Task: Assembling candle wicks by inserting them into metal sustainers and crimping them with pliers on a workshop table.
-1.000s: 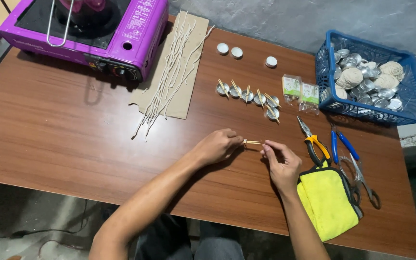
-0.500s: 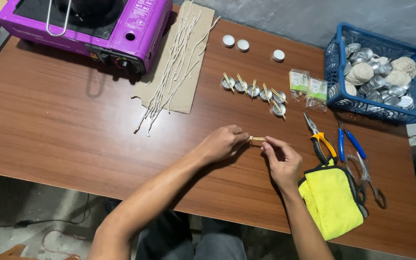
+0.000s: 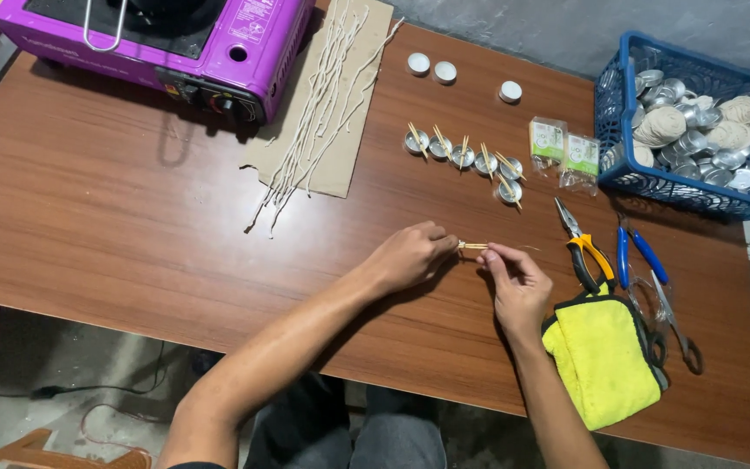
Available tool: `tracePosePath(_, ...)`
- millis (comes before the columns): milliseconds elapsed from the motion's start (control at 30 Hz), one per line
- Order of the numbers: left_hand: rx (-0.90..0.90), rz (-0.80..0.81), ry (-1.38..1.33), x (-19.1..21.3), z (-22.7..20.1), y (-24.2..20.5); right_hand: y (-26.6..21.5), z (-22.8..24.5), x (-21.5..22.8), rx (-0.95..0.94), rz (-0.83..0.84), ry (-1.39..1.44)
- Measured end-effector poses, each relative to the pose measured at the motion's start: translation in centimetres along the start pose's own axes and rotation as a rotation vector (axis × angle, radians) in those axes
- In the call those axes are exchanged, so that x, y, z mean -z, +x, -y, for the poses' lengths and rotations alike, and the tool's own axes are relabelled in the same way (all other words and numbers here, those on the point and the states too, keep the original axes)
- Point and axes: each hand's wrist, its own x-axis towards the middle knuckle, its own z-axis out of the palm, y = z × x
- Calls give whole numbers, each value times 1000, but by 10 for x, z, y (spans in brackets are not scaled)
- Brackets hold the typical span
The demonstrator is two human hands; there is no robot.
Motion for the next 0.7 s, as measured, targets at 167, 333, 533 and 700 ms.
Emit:
tracePosePath(167,24,1,-30,5,-6,2,3,-9,4,93,-48,-24)
tracePosePath(333,45,-5,-83,15,-11,4,2,-10,5,144,-50,-8)
tracePosePath(533,44,-7,-86,21,-16,5,-1,5,3,148,-163,-134)
tracePosePath(700,46,-19,-107,25,-17,7,1,1,4,39,-104,29)
